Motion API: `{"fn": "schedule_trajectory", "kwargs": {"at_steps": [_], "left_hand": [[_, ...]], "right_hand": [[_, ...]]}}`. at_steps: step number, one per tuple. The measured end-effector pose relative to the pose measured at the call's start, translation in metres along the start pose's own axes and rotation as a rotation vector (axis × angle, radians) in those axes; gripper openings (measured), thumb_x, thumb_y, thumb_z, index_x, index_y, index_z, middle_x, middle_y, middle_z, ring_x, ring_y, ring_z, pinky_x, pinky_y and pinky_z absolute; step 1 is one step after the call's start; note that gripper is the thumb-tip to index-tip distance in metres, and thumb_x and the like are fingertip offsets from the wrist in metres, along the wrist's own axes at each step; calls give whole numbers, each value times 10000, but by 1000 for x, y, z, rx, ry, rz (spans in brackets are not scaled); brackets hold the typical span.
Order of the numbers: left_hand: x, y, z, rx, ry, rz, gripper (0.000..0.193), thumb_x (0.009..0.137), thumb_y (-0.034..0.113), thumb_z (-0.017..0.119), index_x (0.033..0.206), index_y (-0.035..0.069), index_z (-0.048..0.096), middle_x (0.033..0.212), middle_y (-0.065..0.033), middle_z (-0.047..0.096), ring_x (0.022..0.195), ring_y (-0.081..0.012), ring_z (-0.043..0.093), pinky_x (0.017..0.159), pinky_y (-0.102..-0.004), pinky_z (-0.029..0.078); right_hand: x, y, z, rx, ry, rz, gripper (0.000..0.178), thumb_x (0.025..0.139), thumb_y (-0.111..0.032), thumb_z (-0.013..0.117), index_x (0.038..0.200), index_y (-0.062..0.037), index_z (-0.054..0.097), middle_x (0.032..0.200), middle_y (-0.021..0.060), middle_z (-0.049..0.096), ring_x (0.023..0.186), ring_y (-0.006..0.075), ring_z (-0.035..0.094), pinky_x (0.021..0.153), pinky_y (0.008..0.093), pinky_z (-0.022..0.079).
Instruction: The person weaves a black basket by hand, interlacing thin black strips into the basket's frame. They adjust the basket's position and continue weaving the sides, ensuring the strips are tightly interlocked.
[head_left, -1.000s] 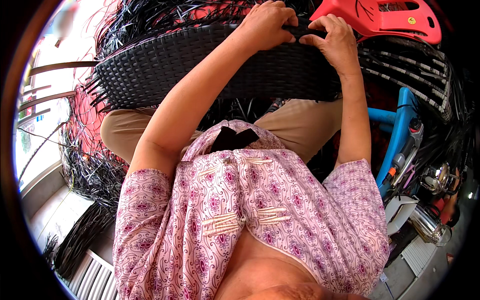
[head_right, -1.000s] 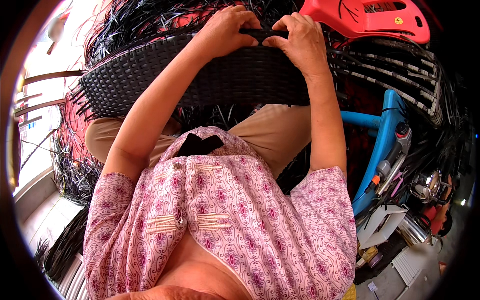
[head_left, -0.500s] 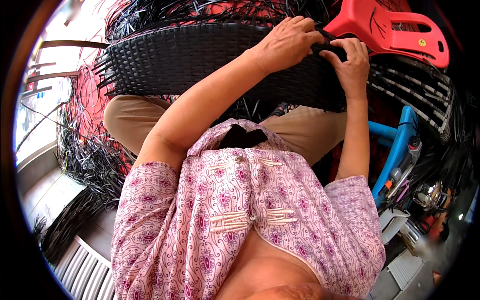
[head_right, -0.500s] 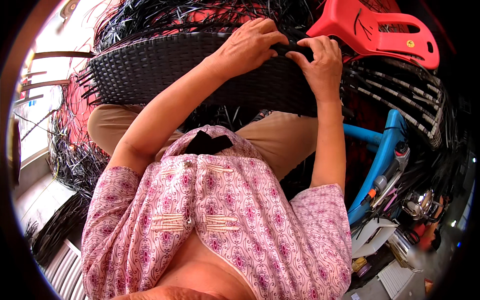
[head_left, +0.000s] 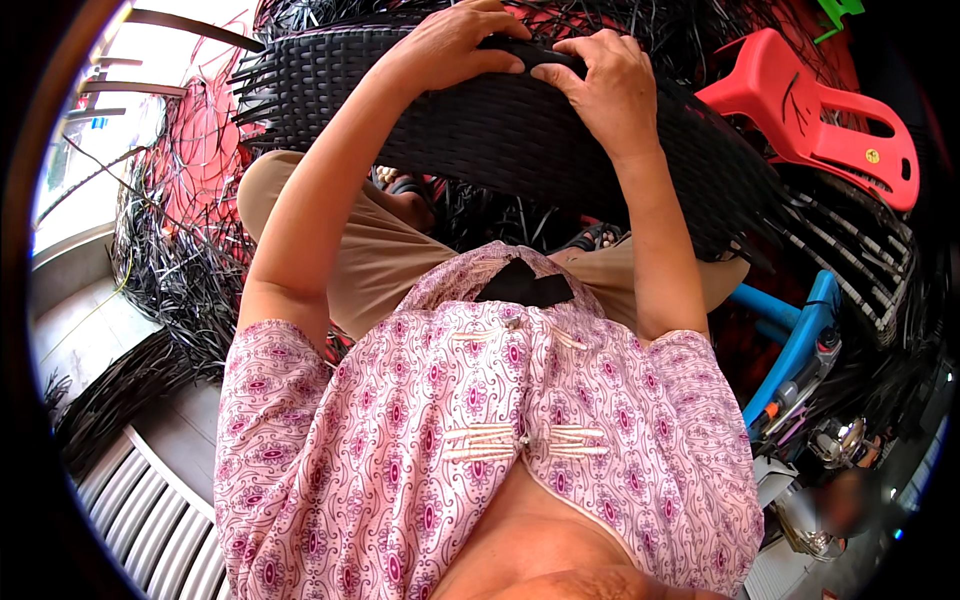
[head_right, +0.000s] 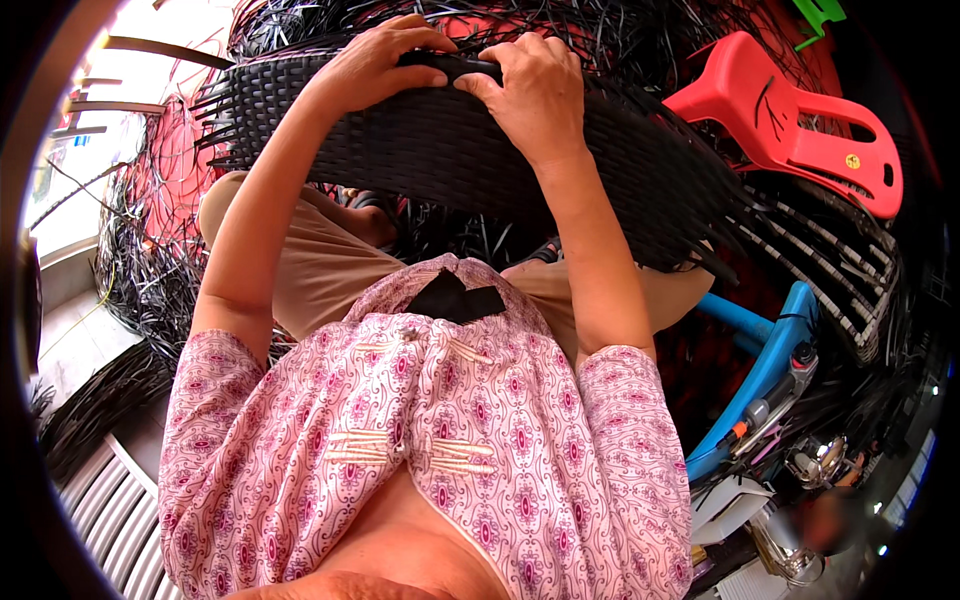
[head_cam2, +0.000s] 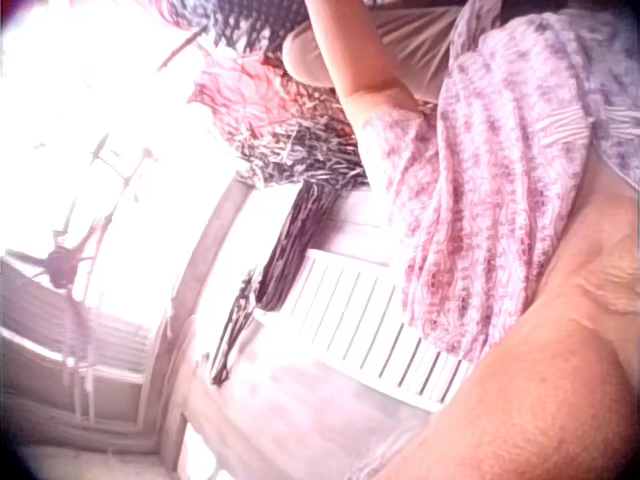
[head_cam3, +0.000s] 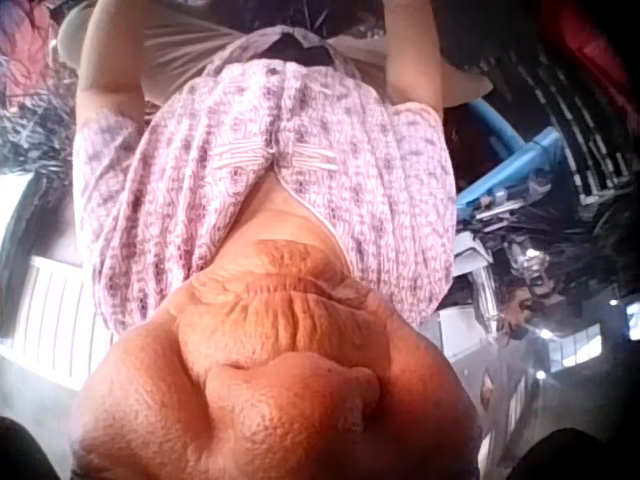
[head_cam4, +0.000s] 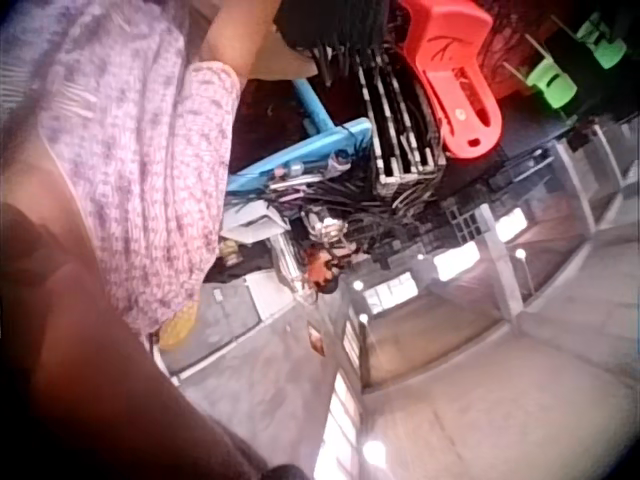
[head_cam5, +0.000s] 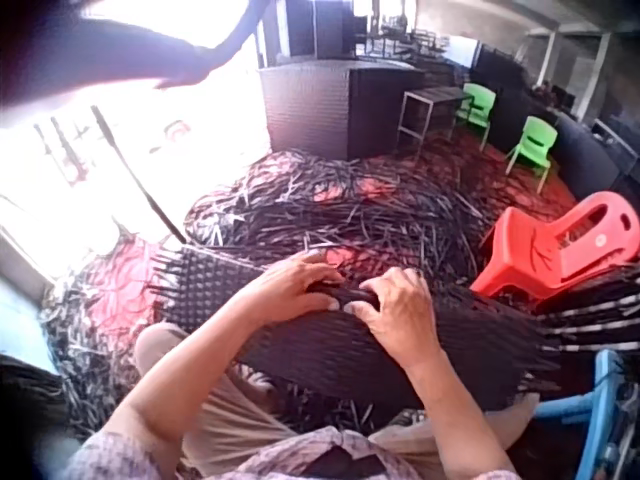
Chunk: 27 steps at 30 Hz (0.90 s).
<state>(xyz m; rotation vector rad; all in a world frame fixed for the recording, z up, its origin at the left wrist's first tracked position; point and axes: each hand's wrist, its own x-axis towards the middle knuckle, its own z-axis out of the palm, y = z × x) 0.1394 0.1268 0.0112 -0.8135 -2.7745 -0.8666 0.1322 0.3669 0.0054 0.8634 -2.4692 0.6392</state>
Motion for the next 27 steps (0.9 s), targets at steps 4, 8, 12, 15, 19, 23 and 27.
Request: {"fn": "schedule_trajectory", "kwargs": {"at_steps": [4,8,12,15,19,23,27], "left_hand": [[9,-6,-5,-140,-13,72,345,746,228,799,1011,41,682,979,-130,638,953,-319,631,847,-420,503],[14,-8,-4,-271,-16,86,332,685,197,826,909,18,658,872,-140,628,860,-318,618,767,-421,499],[24,-15,-3,-312,-95,56,348,652,181,837,902,21,655,839,-125,620,831,-311,603,749,-415,492],[27,-20,-2,-312,-136,143,324,652,143,820,880,22,623,869,-126,609,863,-317,594,764,-422,484],[6,0,-5,-214,-34,148,277,743,120,768,960,27,623,999,-132,594,1015,-349,579,871,-448,468],[-3,-8,-16,-205,18,163,314,774,176,775,1037,46,661,1015,-143,602,1050,-349,590,913,-448,480],[-15,-30,-37,-101,-63,85,401,781,295,795,1076,44,691,1110,-156,636,1099,-358,615,958,-451,495]], "right_hand": [[9,-1,2,93,-115,127,379,717,-444,857,899,-125,765,894,58,677,931,273,652,878,427,485],[16,-8,-3,87,-171,165,380,686,-405,888,838,-103,716,865,57,671,903,284,658,845,436,497],[24,-11,-8,82,-253,198,374,680,-374,893,820,-89,695,858,56,674,894,289,657,829,430,501],[29,-15,-11,110,-324,224,350,692,-343,886,833,-90,690,858,50,678,889,282,654,810,420,498],[18,-12,-4,74,-206,66,344,712,-350,873,873,-105,693,840,37,666,867,271,644,813,420,491],[23,-21,-3,37,-147,-10,353,718,-375,867,908,-121,711,882,31,663,900,261,631,834,419,487],[29,-32,15,16,-117,-85,369,711,-388,872,927,-126,728,935,36,665,959,257,624,859,422,489]]}}
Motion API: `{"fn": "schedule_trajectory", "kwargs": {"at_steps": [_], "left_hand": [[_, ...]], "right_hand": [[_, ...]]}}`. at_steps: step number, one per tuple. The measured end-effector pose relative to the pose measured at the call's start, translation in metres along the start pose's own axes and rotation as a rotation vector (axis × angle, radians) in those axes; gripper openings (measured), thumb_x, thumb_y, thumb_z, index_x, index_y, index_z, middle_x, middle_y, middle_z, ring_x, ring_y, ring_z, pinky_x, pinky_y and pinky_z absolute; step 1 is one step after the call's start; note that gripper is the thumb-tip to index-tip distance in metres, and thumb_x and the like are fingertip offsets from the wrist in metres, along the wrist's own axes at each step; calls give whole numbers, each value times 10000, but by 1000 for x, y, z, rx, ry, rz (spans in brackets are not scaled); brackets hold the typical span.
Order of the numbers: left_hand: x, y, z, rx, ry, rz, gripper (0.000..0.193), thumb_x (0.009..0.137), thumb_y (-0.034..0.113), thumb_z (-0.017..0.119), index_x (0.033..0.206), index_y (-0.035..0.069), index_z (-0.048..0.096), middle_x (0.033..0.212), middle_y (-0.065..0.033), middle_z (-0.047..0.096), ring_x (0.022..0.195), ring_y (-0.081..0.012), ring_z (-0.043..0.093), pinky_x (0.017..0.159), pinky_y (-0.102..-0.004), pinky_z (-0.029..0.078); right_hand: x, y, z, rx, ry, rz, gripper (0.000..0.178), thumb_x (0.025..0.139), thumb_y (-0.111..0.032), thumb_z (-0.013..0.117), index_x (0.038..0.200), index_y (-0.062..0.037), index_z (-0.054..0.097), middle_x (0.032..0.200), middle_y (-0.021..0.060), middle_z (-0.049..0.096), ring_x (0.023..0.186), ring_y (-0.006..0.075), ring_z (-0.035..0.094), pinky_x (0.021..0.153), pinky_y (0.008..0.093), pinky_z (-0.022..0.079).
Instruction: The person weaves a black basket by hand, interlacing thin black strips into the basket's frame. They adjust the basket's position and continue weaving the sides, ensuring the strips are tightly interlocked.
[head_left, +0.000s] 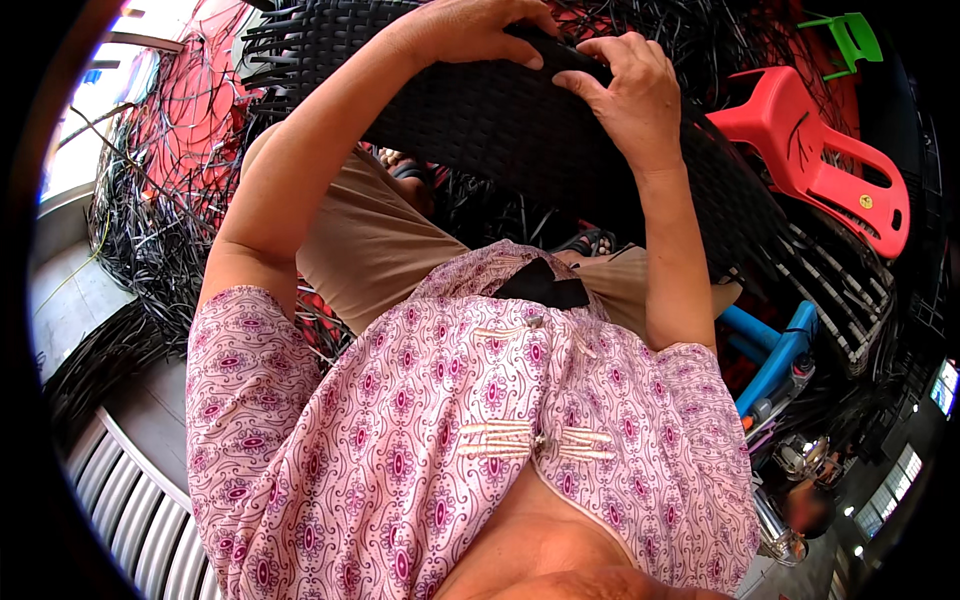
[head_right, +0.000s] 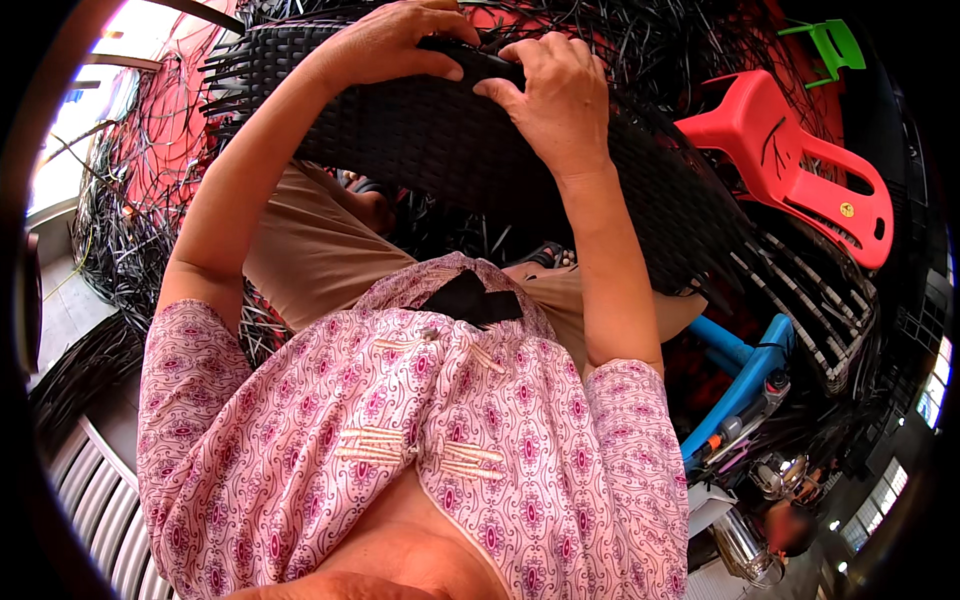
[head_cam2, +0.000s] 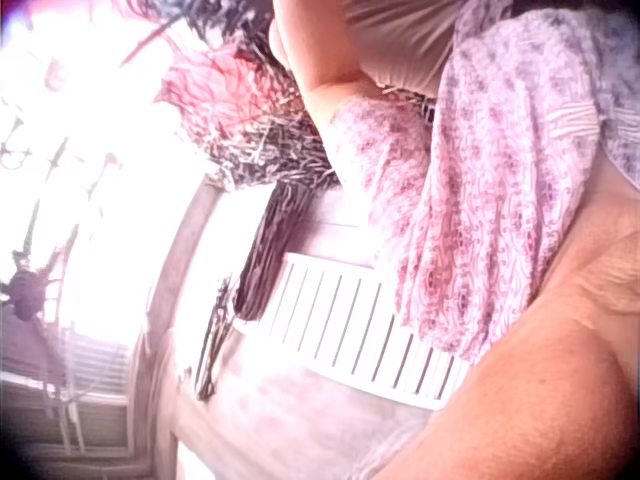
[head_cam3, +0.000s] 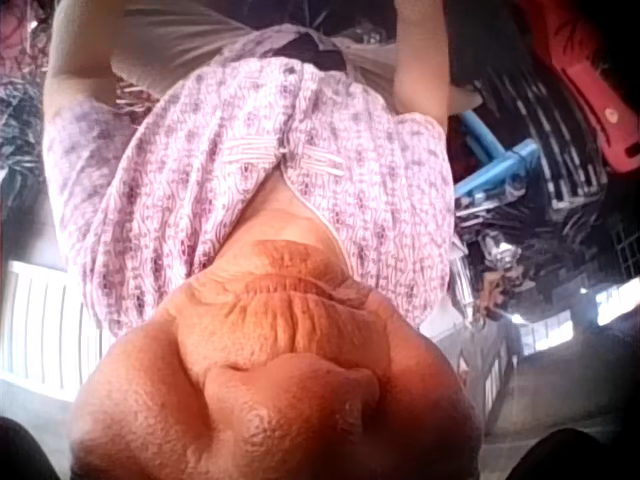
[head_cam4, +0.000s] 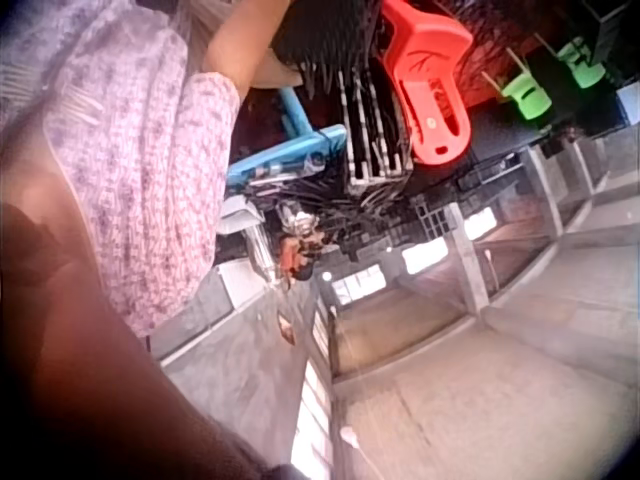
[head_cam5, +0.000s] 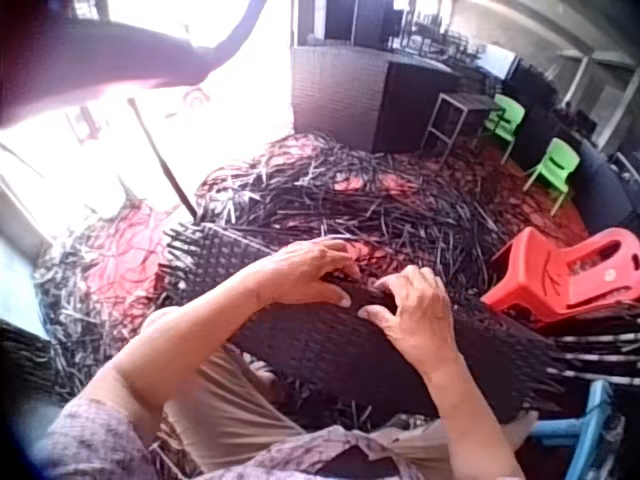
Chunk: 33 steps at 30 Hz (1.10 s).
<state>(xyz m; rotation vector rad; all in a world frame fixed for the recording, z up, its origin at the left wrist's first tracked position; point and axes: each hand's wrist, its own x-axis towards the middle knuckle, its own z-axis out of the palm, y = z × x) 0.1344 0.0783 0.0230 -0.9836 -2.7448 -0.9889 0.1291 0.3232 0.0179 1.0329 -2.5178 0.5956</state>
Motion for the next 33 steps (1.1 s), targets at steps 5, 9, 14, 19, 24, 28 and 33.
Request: {"fn": "schedule_trajectory", "kwargs": {"at_steps": [5,9,14,19,24,28,33], "left_hand": [[2,-14,3,-59,-5,-47,450,728,287,831,1051,12,684,1054,-167,643,1031,-354,630,900,-439,506],[3,-21,9,-87,24,3,470,687,256,854,1035,-4,674,996,-169,640,986,-349,631,852,-434,511],[10,-22,8,-177,-31,-54,439,657,215,877,976,9,658,932,-138,651,912,-310,637,790,-414,512],[26,-34,6,-368,-223,-188,390,636,145,886,914,34,635,887,-93,654,837,-224,613,726,-369,493],[20,-29,6,-303,-161,-54,336,666,122,859,901,38,635,874,-86,614,840,-241,605,718,-374,487],[6,-19,-2,-217,-68,37,320,707,122,839,946,38,644,945,-109,608,911,-288,621,785,-398,510],[-20,-38,-32,-32,-84,-26,369,778,254,816,1035,34,669,1046,-149,642,992,-314,641,867,-426,520]], "right_hand": [[9,-4,8,15,-45,41,394,695,-401,880,923,-115,733,906,44,666,942,261,643,851,421,499],[16,-4,7,150,-136,167,390,670,-361,906,899,-97,733,870,60,672,829,264,664,765,403,525],[24,4,9,390,-284,388,378,645,-288,923,892,-76,731,866,67,734,784,224,703,740,361,545],[28,5,10,395,-324,431,375,646,-281,919,905,-78,738,854,63,756,806,205,722,753,351,551],[27,1,11,394,-319,426,330,658,-264,907,889,-94,743,846,51,743,805,237,707,748,373,544],[18,-13,5,99,-157,144,321,693,-306,889,911,-119,745,881,33,710,869,262,668,808,404,516],[27,-20,11,50,-49,51,377,716,-371,871,967,-119,745,926,38,684,944,270,645,870,415,493]]}}
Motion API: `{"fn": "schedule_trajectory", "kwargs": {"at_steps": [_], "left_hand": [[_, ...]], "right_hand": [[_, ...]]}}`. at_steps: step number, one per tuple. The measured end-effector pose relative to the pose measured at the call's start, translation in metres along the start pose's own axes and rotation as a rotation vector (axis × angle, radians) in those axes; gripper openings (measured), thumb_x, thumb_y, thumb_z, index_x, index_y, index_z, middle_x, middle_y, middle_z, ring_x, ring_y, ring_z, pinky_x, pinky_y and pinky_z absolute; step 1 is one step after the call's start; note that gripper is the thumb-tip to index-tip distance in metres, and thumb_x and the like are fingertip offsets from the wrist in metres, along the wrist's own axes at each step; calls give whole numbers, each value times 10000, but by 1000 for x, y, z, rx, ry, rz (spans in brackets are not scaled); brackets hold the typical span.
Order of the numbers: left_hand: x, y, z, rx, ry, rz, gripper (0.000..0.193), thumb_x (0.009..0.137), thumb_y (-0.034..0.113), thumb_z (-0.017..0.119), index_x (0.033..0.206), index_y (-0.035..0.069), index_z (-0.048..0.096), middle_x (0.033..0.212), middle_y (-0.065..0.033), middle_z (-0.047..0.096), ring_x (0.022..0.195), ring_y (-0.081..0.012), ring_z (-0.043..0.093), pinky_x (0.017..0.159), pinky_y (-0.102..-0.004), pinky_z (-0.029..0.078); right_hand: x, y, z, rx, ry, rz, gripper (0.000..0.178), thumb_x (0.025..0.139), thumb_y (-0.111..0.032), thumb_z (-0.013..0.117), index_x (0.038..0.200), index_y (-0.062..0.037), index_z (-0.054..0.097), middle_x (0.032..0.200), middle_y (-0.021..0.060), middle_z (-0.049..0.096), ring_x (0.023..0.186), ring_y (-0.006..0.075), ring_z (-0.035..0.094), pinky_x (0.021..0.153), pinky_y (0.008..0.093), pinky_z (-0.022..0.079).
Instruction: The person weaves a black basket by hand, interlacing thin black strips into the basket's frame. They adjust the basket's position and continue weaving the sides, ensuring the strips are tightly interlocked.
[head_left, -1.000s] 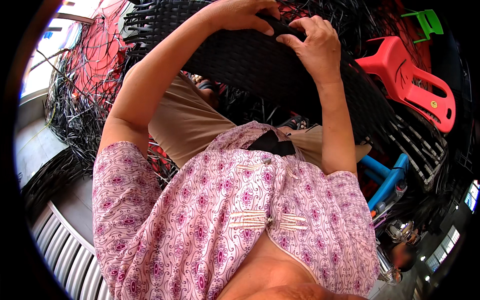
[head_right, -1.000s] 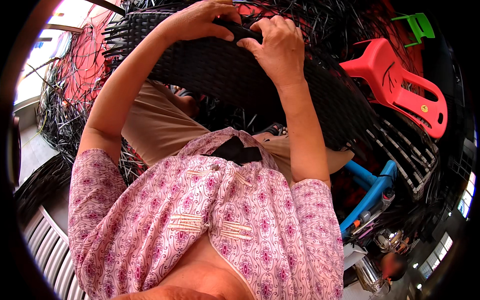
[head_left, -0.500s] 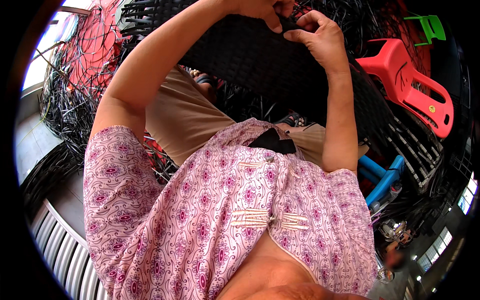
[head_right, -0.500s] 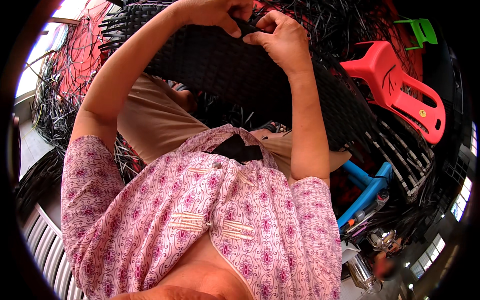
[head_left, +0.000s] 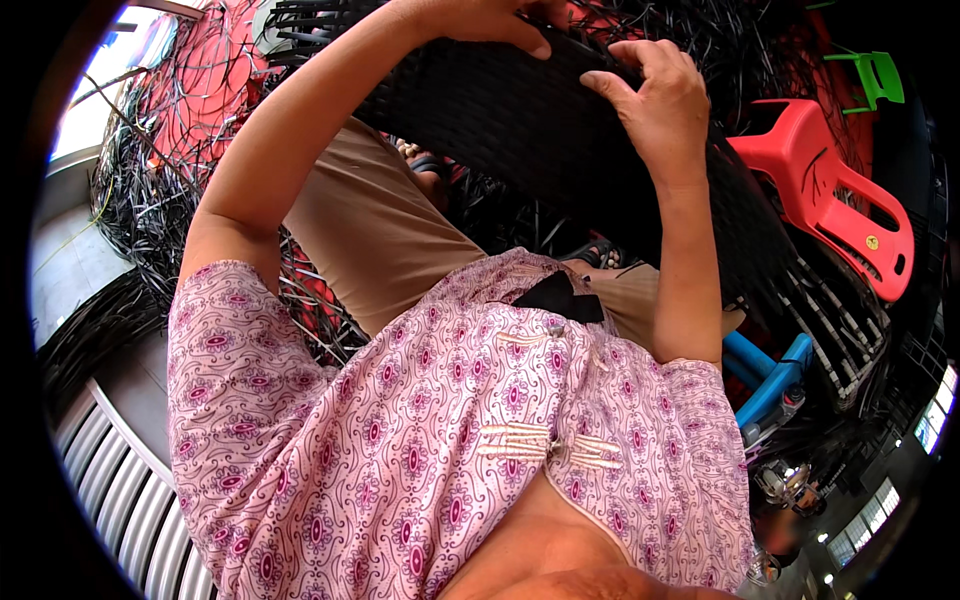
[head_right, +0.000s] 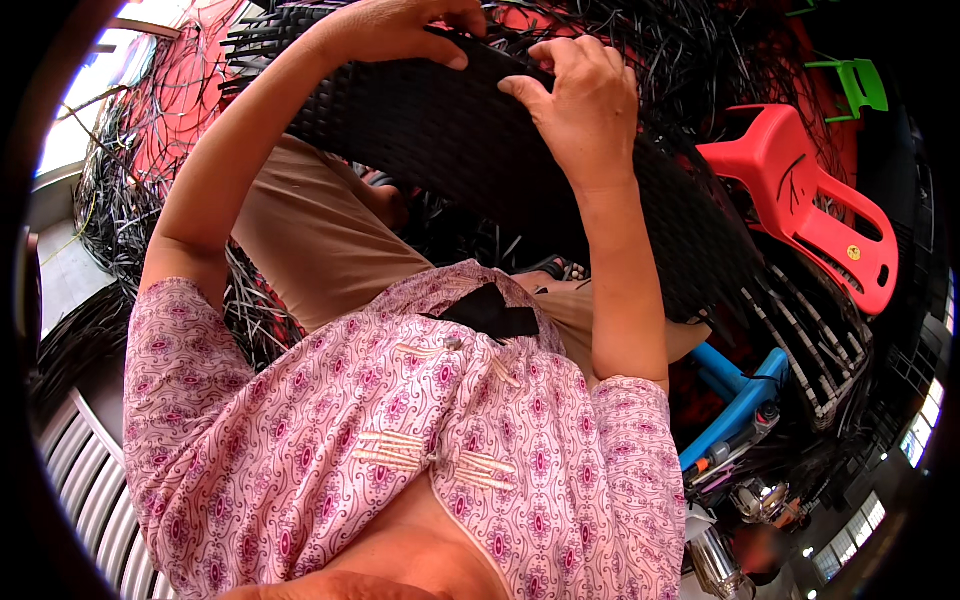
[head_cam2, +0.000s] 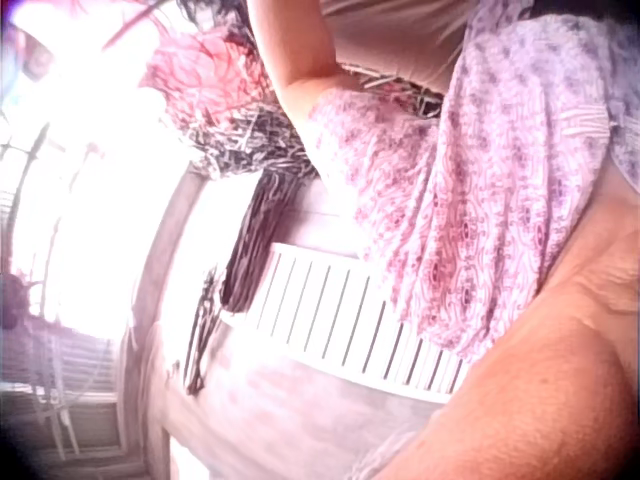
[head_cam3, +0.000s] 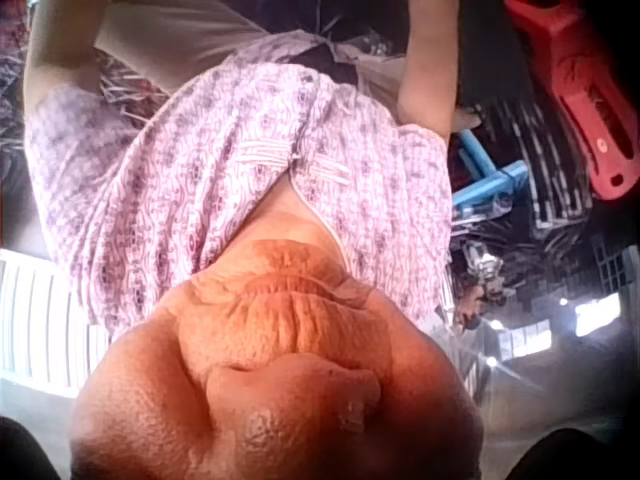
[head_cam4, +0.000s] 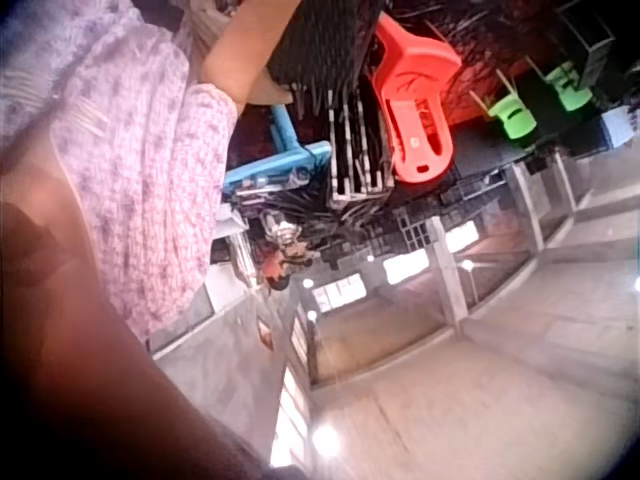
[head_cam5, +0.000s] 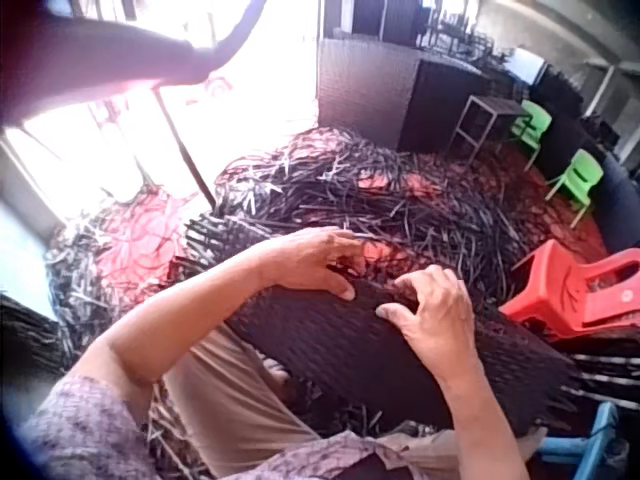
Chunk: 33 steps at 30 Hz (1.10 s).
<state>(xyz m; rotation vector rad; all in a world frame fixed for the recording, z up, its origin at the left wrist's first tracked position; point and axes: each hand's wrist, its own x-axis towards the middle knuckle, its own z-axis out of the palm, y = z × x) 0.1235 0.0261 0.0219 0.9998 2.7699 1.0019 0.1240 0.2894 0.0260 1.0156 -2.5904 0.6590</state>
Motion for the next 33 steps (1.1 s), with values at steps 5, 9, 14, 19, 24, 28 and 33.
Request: {"fn": "schedule_trajectory", "kwargs": {"at_steps": [5,9,14,19,24,28,33], "left_hand": [[-5,-10,-4,-165,-92,-82,446,824,322,797,1143,29,691,1070,-168,653,1023,-335,642,888,-424,517],[-7,-15,0,-107,-33,-62,414,807,316,799,1089,28,707,1058,-159,656,981,-329,650,861,-433,520],[-13,-5,2,-123,81,-44,370,756,253,822,1023,24,707,982,-141,646,926,-322,653,802,-432,518],[-15,-5,2,-180,129,-16,345,713,166,842,975,18,674,924,-129,632,880,-309,649,760,-422,516],[-13,-7,2,-294,101,-19,314,705,107,828,938,20,636,878,-113,608,841,-281,633,735,-403,508],[-11,-9,3,-245,56,3,294,711,96,817,923,21,627,872,-107,596,830,-265,626,732,-384,507],[-13,-9,0,-293,61,14,296,729,134,822,946,25,655,923,-116,618,859,-276,635,766,-386,521]], "right_hand": [[12,-14,20,72,-16,12,357,715,-373,875,913,-102,754,917,67,679,943,284,646,867,423,503],[19,-17,20,98,-56,57,362,704,-361,883,905,-91,750,896,71,676,912,292,652,836,421,514],[27,-16,21,246,-176,207,369,670,-304,911,895,-67,738,879,75,708,813,271,686,754,386,544],[32,-12,24,398,-280,343,327,669,-222,897,897,-58,729,810,66,732,725,197,696,717,340,548],[36,-11,26,423,-325,352,304,685,-207,886,891,-56,720,776,61,724,707,173,689,704,330,541],[36,-19,22,400,-346,336,298,696,-202,875,889,-44,711,823,75,719,736,195,688,713,341,536],[34,-24,19,229,-263,177,320,728,-257,863,927,-47,725,937,97,709,859,269,683,788,393,537]]}}
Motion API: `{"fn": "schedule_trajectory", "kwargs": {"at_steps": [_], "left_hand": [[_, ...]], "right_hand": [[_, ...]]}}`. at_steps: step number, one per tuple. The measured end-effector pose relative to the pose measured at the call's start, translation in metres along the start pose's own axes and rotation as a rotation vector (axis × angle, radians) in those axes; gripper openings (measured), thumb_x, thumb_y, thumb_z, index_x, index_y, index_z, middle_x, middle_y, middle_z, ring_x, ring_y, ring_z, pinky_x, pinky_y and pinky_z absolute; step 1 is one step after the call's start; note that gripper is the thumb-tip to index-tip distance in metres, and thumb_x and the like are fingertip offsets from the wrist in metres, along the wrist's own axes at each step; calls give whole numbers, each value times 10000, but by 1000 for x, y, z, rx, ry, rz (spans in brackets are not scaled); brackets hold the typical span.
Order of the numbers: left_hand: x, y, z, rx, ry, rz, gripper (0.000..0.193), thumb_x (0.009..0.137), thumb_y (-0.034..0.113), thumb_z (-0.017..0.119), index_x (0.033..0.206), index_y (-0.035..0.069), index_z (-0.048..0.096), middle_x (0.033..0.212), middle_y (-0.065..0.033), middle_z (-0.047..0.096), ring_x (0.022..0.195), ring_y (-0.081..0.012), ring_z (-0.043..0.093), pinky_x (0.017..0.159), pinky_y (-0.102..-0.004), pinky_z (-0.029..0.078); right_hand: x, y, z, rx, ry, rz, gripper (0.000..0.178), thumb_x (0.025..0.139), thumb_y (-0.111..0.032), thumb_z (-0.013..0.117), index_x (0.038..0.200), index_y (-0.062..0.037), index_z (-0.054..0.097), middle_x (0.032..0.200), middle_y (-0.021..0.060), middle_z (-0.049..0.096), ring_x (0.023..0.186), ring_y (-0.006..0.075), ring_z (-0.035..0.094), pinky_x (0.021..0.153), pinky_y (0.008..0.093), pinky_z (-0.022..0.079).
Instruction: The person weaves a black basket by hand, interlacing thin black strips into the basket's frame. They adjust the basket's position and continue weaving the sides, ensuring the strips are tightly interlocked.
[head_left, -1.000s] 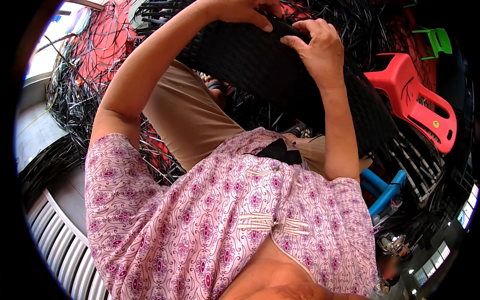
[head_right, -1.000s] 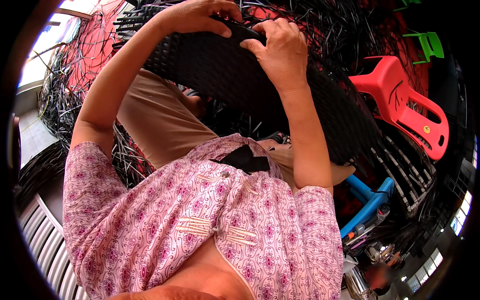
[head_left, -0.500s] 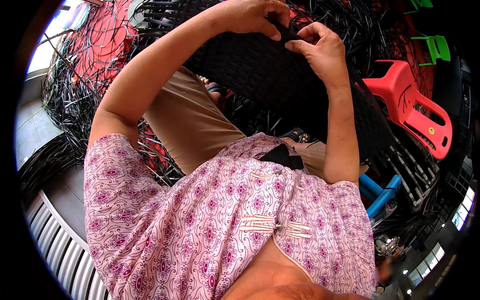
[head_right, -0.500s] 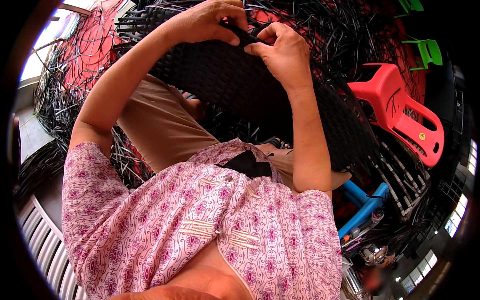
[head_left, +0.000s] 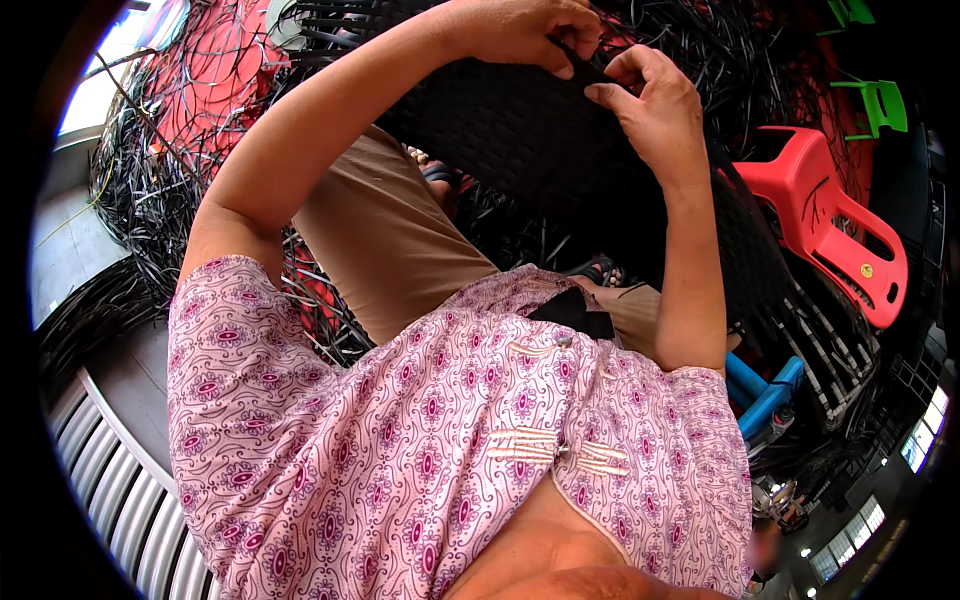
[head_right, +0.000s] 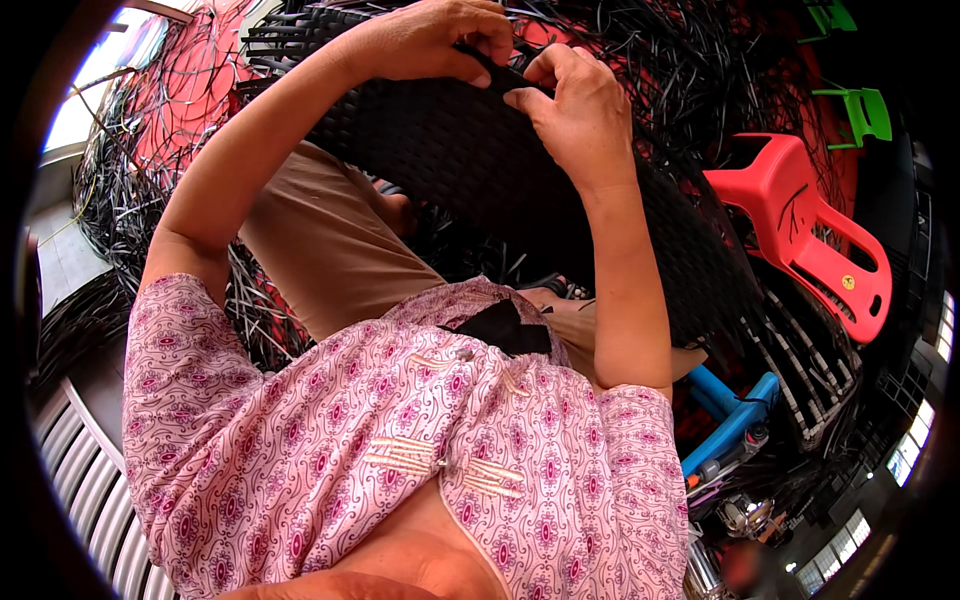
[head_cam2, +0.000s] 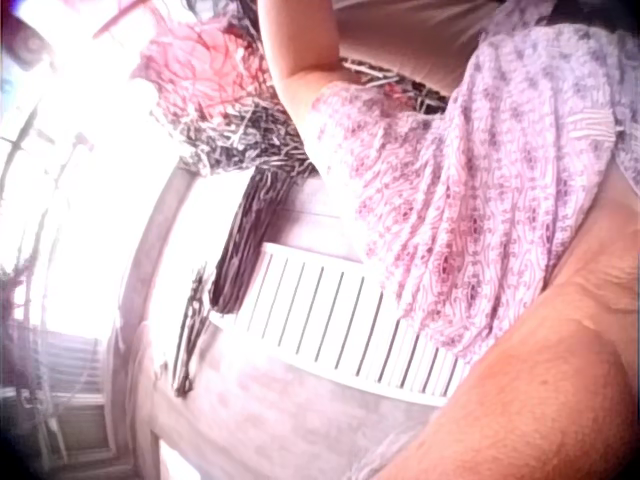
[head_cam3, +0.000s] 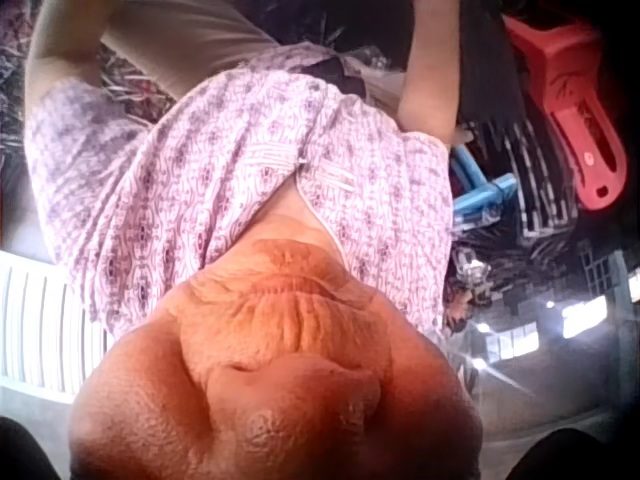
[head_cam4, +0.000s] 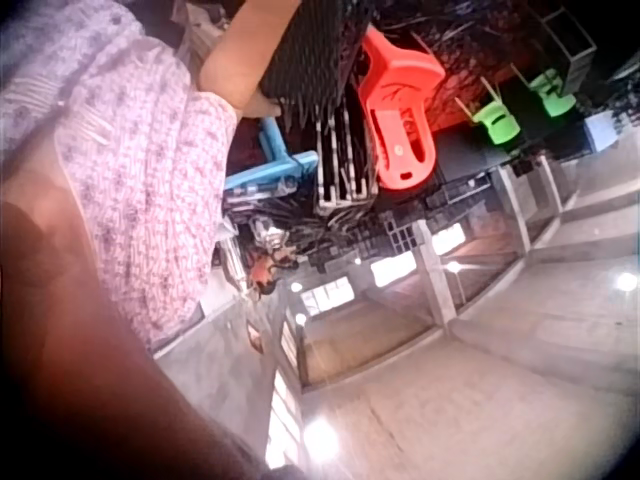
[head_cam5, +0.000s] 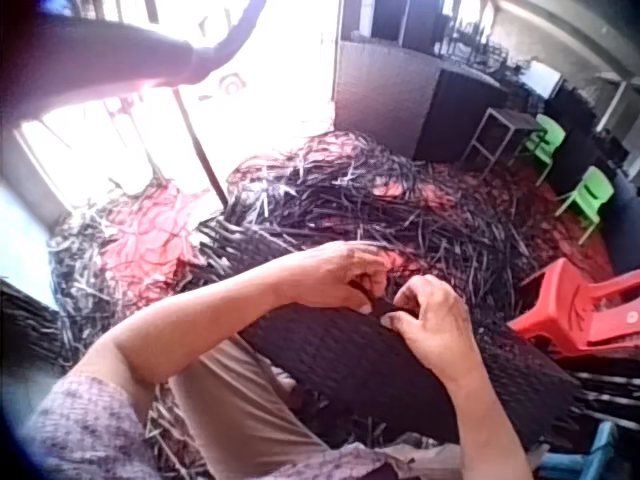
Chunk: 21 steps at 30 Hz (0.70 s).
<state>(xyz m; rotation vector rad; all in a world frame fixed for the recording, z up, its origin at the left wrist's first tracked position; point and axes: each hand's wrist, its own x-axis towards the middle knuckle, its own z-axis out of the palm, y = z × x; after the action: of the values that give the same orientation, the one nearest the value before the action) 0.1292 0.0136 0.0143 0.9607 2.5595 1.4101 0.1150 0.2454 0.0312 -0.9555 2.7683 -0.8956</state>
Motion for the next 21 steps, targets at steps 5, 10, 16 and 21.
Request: {"fn": "schedule_trajectory", "kwargs": {"at_steps": [5,10,16,21], "left_hand": [[-34,-4,-40,287,-45,-113,363,834,290,794,1075,34,705,1031,-134,665,999,-297,649,867,-406,527],[-22,-16,-48,279,-180,-114,350,859,312,766,1084,47,718,1017,-141,668,985,-291,653,867,-407,527],[-30,-21,-47,179,-86,-103,350,814,292,796,1050,48,712,956,-116,659,926,-275,647,826,-398,523],[-36,-14,-37,183,55,-96,294,758,212,822,972,53,700,908,-94,633,875,-269,647,772,-395,522]], "right_hand": [[8,-9,16,-66,130,-180,368,754,-347,855,965,-66,745,969,102,704,961,298,670,846,421,538],[19,-19,30,-109,155,-198,350,743,-342,868,931,-77,737,934,89,699,949,300,665,835,426,536],[24,-30,36,-132,148,-170,338,718,-305,884,906,-69,731,912,91,702,905,298,676,801,424,537],[33,-39,28,25,-9,0,329,709,-267,881,889,-49,713,888,110,716,838,298,699,754,419,543]]}}
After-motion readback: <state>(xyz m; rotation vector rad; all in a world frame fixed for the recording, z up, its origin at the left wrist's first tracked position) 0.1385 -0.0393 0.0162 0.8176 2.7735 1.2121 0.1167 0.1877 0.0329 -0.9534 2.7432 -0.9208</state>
